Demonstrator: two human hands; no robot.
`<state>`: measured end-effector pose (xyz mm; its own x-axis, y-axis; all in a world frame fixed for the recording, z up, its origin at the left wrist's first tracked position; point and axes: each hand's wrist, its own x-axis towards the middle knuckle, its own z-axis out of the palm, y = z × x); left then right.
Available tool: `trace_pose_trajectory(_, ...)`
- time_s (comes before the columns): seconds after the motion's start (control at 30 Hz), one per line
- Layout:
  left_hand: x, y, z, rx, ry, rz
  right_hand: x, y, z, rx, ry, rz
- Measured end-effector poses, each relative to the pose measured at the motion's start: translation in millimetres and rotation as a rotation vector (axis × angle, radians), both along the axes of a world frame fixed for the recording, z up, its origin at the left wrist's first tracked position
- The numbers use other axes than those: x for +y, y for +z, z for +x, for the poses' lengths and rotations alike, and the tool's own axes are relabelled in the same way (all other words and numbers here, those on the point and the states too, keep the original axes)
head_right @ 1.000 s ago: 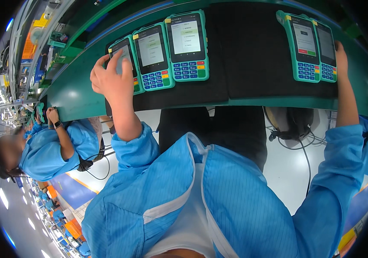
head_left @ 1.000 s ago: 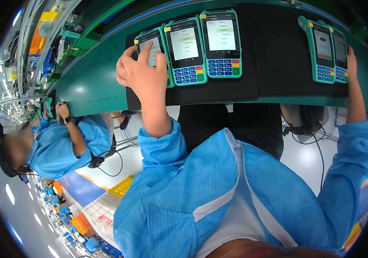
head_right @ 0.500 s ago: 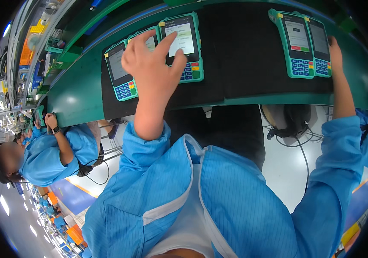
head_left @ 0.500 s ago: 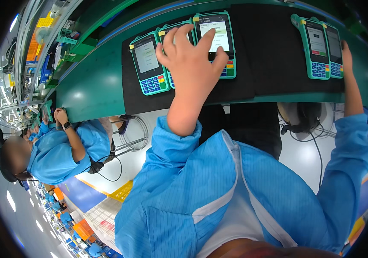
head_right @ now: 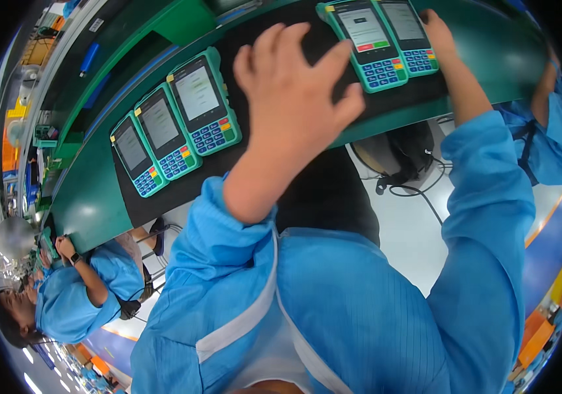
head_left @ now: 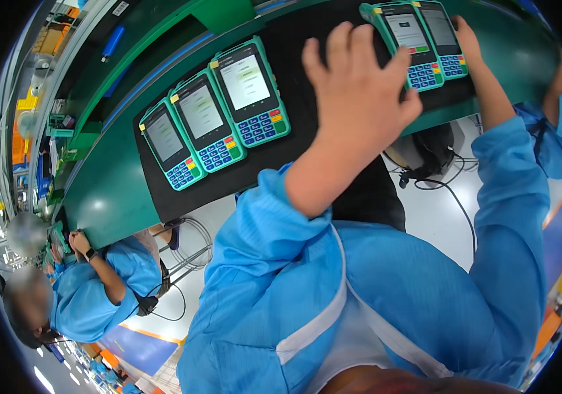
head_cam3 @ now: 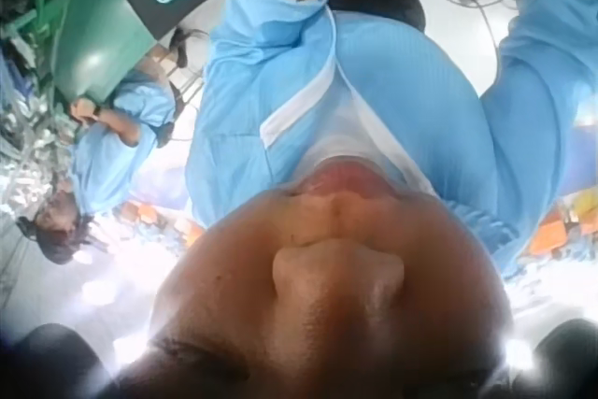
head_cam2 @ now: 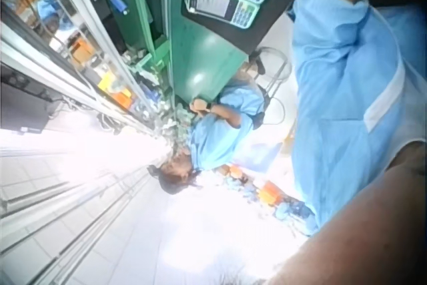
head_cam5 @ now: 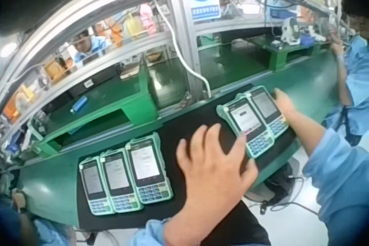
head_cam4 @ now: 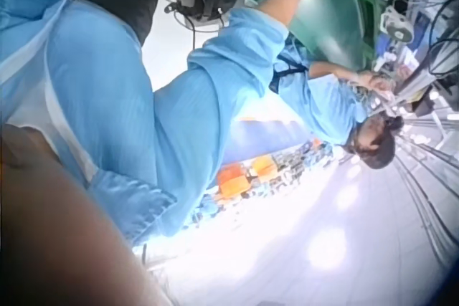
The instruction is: Operating and testing multiple handheld POS terminals on a factory assembly line.
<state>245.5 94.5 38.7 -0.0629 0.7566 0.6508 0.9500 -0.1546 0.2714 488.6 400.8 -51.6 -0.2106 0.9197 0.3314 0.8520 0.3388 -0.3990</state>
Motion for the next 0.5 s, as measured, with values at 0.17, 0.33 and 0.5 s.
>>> trace_pose_trajectory(0.17, 46, -12, 34, 0.065, -0.056, 0.017, -5, 6, -7, -0.002, -0.015, -0.045)
trace_pose_trajectory(0.33, 61, -24, 36, 0.082, -0.064, -0.057, -8, 6, -5, 0.022, -0.018, -0.026)
trace_pose_trajectory(0.5, 54, -27, 32, 0.050, -0.046, -0.017, -3, 1, -4, 0.021, 0.013, -0.018)
